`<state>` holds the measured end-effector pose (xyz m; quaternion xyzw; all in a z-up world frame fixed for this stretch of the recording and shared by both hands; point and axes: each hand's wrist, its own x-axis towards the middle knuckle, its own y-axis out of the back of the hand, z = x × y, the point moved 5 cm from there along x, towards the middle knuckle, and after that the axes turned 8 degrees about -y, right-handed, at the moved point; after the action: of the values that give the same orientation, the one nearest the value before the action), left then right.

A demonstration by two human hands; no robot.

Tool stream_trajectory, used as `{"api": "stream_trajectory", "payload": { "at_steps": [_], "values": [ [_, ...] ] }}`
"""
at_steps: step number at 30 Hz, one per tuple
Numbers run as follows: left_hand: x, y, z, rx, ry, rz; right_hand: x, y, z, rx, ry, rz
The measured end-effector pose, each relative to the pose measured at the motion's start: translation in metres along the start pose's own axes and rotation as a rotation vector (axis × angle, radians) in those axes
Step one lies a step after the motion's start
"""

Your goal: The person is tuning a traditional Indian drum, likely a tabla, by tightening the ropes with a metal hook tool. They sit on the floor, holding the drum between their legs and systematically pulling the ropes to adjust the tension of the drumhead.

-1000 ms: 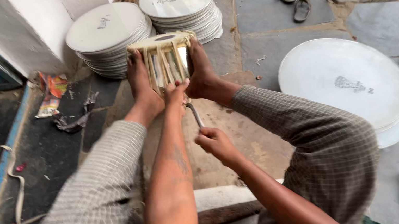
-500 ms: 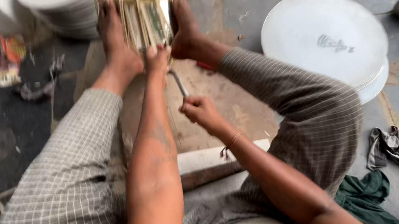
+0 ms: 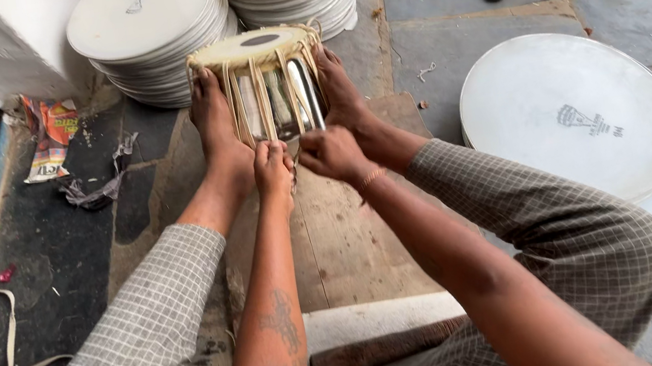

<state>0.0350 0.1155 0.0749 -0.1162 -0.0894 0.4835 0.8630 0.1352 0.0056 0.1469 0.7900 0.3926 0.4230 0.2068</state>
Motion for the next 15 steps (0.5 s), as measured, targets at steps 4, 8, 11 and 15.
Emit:
{"api": "stream_trajectory", "payload": {
  "at_steps": [4, 8, 11, 15],
  "values": [
    [0.013, 0.013, -0.023, 0.109, -0.023, -0.012, -0.062, -0.017, -0.015, 0.359, -0.216, -0.098],
    [-0.001, 0.024, -0.023, 0.768, -0.721, 0.112, -0.098, 0.028, -0.034, 1.146, -0.791, -0.027],
    [-0.018, 0.053, -0.064, 0.610, -0.462, 0.248, -0.130, 0.062, -0.072, 1.300, -0.859, 0.005],
    [-0.002, 0.017, -0.099, 0.231, -0.476, -0.267, -0.127, 0.060, -0.080, 1.319, -0.788, -0.034]
  ]
}}
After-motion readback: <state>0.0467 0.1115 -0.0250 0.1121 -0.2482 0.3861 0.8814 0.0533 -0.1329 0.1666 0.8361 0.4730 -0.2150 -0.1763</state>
